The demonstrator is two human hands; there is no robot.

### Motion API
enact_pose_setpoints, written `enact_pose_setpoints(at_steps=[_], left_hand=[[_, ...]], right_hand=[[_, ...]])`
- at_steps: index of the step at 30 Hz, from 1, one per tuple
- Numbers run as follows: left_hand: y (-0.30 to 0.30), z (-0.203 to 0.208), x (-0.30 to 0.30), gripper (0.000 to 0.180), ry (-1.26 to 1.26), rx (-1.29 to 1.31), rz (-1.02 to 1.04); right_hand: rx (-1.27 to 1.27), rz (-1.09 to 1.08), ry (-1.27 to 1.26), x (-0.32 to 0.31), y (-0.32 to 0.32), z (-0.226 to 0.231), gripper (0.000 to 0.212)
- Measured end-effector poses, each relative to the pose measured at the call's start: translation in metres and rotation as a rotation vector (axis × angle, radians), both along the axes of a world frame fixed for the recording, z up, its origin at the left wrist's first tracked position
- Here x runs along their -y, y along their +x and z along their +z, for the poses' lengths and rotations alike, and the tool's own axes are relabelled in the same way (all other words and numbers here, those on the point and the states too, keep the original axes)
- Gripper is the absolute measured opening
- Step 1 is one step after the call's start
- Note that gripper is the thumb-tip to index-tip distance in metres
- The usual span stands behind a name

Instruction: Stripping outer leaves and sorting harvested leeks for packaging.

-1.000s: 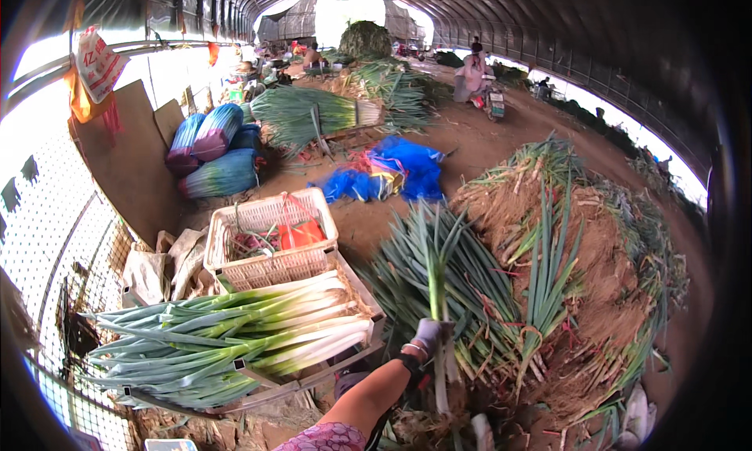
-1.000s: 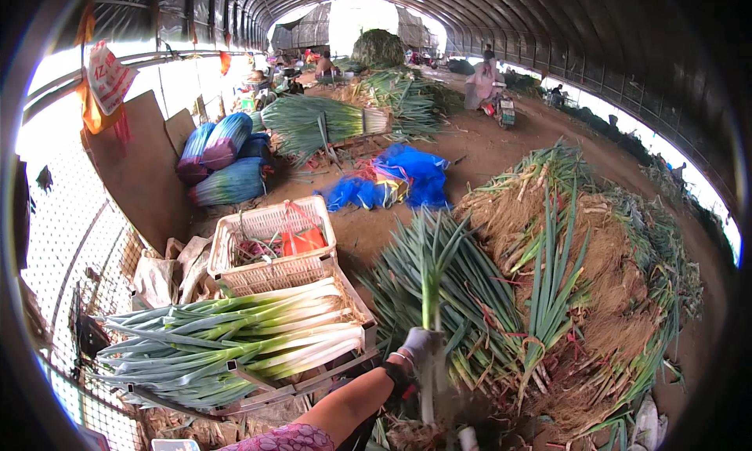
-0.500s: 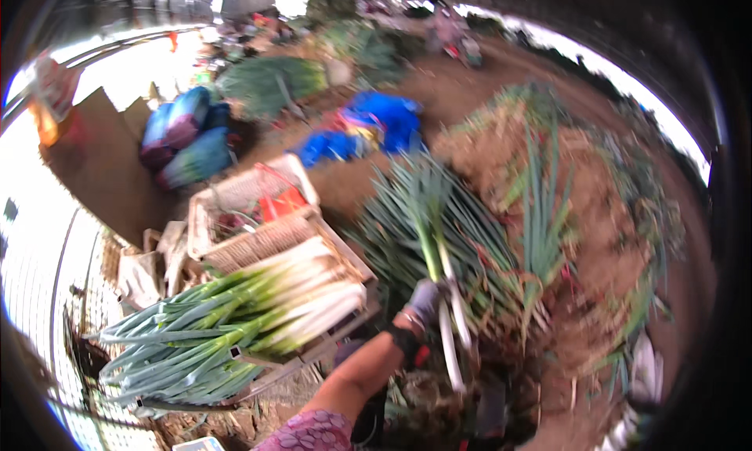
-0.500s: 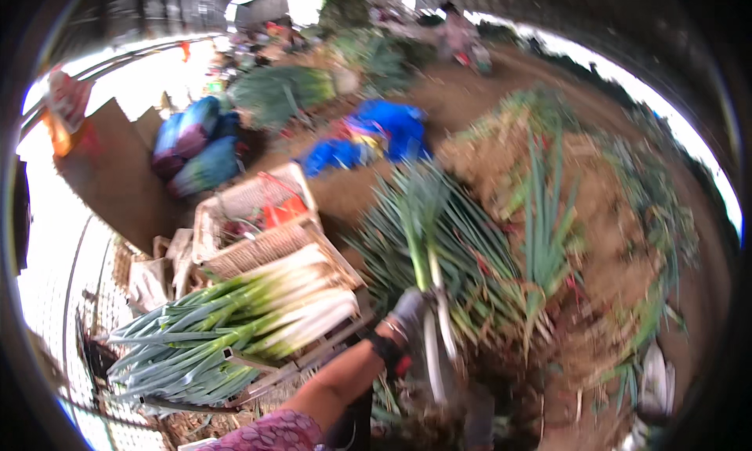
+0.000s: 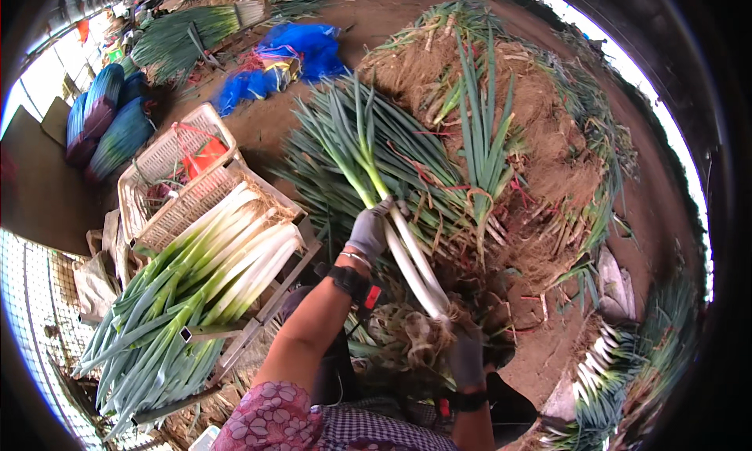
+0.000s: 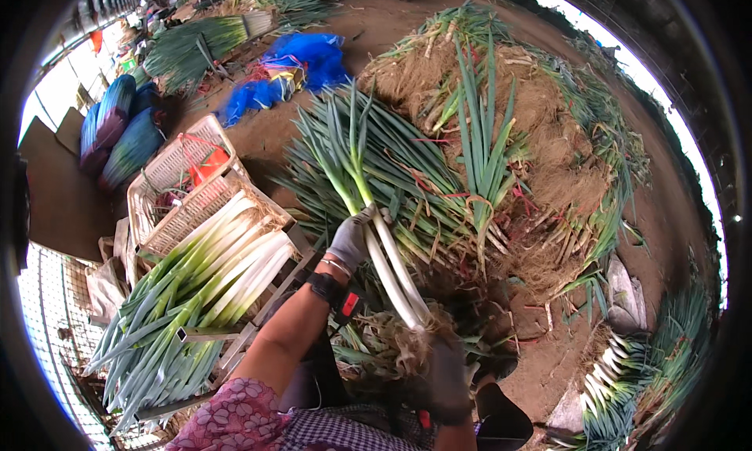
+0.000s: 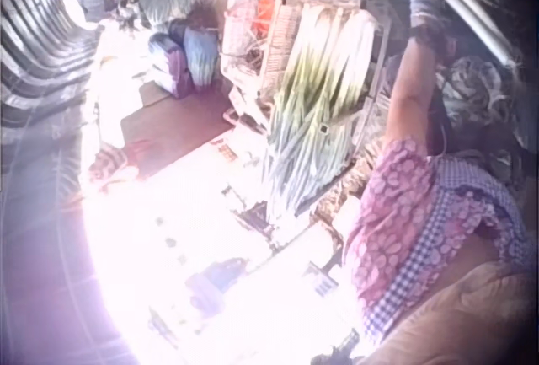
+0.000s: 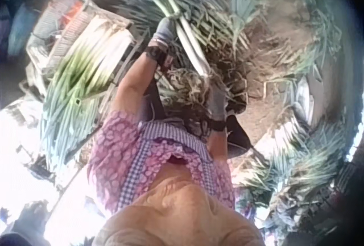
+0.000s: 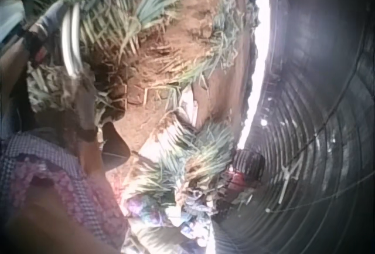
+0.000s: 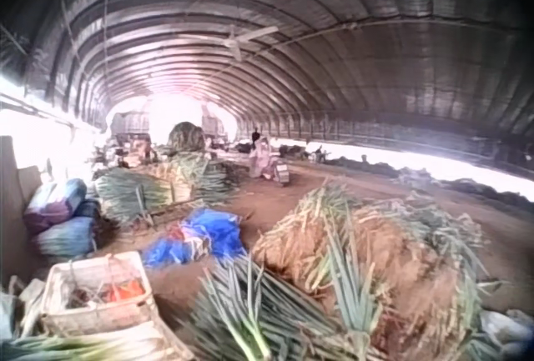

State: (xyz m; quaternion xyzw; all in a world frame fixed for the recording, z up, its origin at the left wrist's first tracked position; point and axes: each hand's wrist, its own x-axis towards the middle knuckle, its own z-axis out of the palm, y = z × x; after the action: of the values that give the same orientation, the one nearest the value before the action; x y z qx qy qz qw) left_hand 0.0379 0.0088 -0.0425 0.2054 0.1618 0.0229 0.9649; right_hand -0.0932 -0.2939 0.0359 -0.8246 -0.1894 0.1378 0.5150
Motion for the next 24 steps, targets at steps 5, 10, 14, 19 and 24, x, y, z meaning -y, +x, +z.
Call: enact_pose_setpoints(at_steps=[5,10,14,19,24], left_hand=[[-0.016,0.025,0.024,0.031,0.013,0.157,0.025],[-0.064,0.031,0.163,0.028,-0.449,0.199,-0.278],[-0.113,0.064,0.192,0.041,0.781,0.670,-0.329],[-0.133,0.125,0.163,0.088,1.926,0.712,0.266],[-0.091,0.098,0.158,0.065,2.180,0.706,0.103]], right_hand=[[0.228,-0.058,-0.092,0.005,-0.031,0.028,0.029],[0.105,-0.406,0.389,0.006,-0.012,0.013,0.034],[0.081,-0.613,0.823,0.057,0.015,0.056,0.039],[0.030,-0.585,0.940,0.051,-0.065,0.169,0.047],[0.029,-0.543,0.881,0.064,-0.072,0.171,0.051]])
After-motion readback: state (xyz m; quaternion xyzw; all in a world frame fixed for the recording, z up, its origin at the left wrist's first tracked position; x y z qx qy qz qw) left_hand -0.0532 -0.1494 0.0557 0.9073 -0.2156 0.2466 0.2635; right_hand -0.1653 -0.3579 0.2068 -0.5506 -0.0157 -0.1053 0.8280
